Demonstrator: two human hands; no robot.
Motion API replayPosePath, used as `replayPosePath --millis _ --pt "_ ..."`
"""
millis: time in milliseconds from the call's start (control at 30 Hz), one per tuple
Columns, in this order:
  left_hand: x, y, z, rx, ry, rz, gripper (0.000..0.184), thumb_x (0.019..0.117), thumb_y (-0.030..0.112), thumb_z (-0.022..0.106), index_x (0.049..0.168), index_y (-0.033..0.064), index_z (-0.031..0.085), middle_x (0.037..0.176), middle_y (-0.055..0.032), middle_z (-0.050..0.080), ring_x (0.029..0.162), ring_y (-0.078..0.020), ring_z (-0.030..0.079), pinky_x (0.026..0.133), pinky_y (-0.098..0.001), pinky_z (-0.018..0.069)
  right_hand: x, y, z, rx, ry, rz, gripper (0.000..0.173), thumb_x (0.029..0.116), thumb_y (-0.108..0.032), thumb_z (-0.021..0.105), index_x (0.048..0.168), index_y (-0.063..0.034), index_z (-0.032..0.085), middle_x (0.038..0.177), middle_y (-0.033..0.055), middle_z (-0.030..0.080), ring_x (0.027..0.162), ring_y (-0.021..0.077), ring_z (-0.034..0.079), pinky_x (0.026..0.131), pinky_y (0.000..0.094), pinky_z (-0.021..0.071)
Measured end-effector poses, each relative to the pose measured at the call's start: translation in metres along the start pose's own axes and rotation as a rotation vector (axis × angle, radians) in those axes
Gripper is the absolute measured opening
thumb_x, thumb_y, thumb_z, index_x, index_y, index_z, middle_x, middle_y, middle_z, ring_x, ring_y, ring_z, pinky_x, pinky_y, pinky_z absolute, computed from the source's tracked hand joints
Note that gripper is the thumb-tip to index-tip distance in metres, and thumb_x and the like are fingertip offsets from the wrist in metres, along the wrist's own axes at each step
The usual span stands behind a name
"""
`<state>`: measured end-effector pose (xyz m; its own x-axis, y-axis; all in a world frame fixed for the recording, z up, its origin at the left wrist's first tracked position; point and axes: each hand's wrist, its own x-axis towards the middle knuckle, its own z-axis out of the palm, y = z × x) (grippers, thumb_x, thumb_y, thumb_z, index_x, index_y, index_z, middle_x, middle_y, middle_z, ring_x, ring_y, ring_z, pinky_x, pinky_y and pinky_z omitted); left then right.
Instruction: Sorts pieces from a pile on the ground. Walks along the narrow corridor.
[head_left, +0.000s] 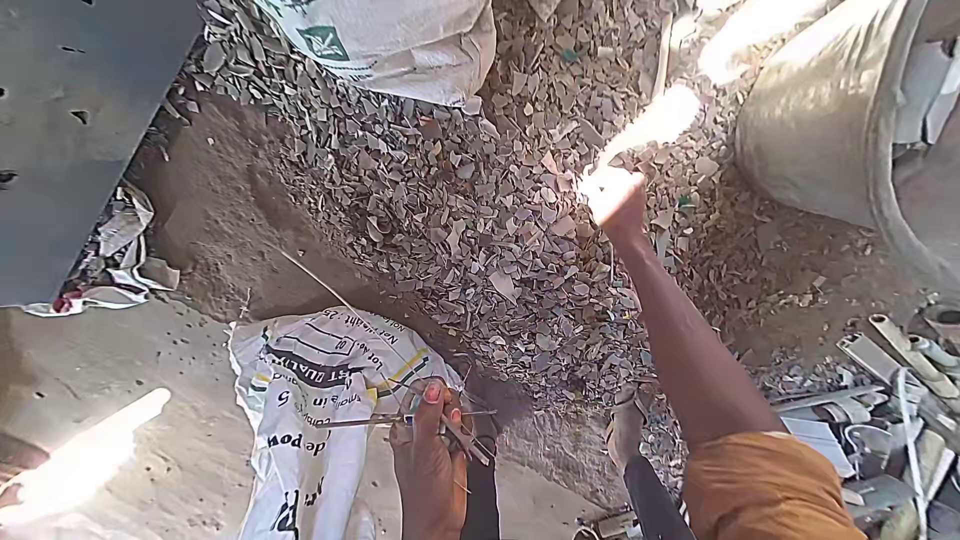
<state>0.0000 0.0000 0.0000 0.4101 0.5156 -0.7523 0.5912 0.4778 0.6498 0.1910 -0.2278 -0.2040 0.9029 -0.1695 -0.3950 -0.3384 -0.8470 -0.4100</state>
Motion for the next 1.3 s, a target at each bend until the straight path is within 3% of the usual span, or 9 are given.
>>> replayPosePath --millis 67,200,367,467,600,767,933,1200,1300 --pt "-0.003 0.009 0.001 0.034 -0.005 0.022 0.029 0.0996 0.015 0.044 0.077 0.0189 0.062 0.057 0.0099 0.055 0.045 0.0029 0.049 0.044 -0.0116 0.0426 0.011 -0.003 -0.011 0.09 0.057 -0.058 0.024 0.095 -0.021 0.066 0.096 0.0009 0.075 0.098 0.022 0.074 0.098 0.0368 0.071 0.09 0.0584 0.0514" --pt "-0.008 0.043 -0.01 0.112 -0.075 0.108 0.017 0.097 0.021 0.059 0.082 0.0238 0.067 0.064 0.0126 0.062 0.052 0.0036 0.054 0.05 -0.012 0.0465 0.102 -0.052 -0.032 0.096 -0.093 0.013 0.063 0.0896 -0.006 0.068 0.149 -0.002 0.048 0.133 0.0298 0.061 0.125 0.045 0.059 0.105 0.0608 0.0457" --pt "0.012 0.072 -0.032 0.135 -0.066 0.224 0.016 0.0965 0.033 0.064 0.081 0.0293 0.066 0.063 0.0141 0.061 0.054 0.0033 0.056 0.052 -0.0129 0.0476 0.172 -0.083 -0.006 -0.028 -0.177 0.061 0.058 0.0878 -0.004 0.069 0.142 0.0073 0.05 0.139 0.0376 0.052 0.131 0.054 0.051 0.104 0.0706 0.0422" --pt "0.021 0.067 -0.042 0.143 0.062 0.207 0.028 0.1027 0.018 0.046 0.082 0.0228 0.065 0.061 0.0118 0.062 0.05 0.0023 0.055 0.049 -0.0126 0.0477 0.117 -0.074 0.007 0.043 -0.038 0.045 0.04 0.0965 -0.011 0.06 0.131 0.009 0.058 0.135 0.0347 0.058 0.13 0.05 0.054 0.108 0.064 0.0418" --pt "0.023 0.061 -0.045 0.151 0.111 0.137 0.04 0.1078 0.02 0.031 0.081 0.024 0.06 0.059 0.0139 0.059 0.048 0.0037 0.054 0.048 -0.0121 0.0474 -0.018 -0.035 0.014 0.201 0.226 -0.229 0.011 0.0886 -0.006 0.066 0.091 0.0039 0.07 0.103 0.0242 0.069 0.107 0.0391 0.066 0.098 0.0511 0.0495" --pt "0.011 0.045 -0.037 0.182 -0.01 0.113 0.042 0.1079 0.022 0.032 0.079 0.0263 0.062 0.061 0.0142 0.061 0.051 0.0046 0.056 0.049 -0.0112 0.0468 -0.083 0.097 -0.021 0.29 0.119 0.285 0.027 0.0957 -0.015 0.068 0.113 0.0068 0.065 0.104 0.0246 0.07 0.093 0.0363 0.069 0.083 0.0566 0.0547" --pt "-0.006 0.016 -0.016 0.232 -0.051 0.058 0.043 0.1076 0.02 0.031 0.078 0.0239 0.062 0.058 0.0131 0.059 0.047 0.0036 0.053 0.047 -0.0113 0.0462 -0.009 0.196 -0.03 0.141 0.145 0.417 0.049 0.0941 -0.011 0.068 0.141 -0.0039 0.059 0.135 0.0243 0.063 0.124 0.0399 0.061 0.106 0.0581 0.0458" --pt "-0.031 -0.019 0.009 0.331 -0.191 0.011 0.05 0.1097 0.023 0.023 0.076 0.0257 0.059 0.057 0.0131 0.06 0.047 0.0031 0.055 0.046 -0.0122 0.0467 -0.041 0.147 -0.025 0.239 0.056 0.168 0.024 0.0961 -0.005 0.062 0.117 0.0009 0.074 0.121 0.0225 0.071 0.118 0.0365 0.066 0.106 0.0517 0.0486" --pt "-0.041 -0.046 0.013 0.365 -0.218 -0.051 0.051 0.1104 0.028 0.023 0.077 0.0272 0.061 0.057 0.0139 0.059 0.047 0.0033 0.054 0.045 -0.0128 0.0461 -0.113 0.131 -0.046 0.62 -0.006 -0.005 0.015 0.0933 -0.003 0.067 0.105 -0.0003 0.076 0.101 0.0115 0.075 0.088 0.0168 0.07 0.082 0.0342 0.0579"
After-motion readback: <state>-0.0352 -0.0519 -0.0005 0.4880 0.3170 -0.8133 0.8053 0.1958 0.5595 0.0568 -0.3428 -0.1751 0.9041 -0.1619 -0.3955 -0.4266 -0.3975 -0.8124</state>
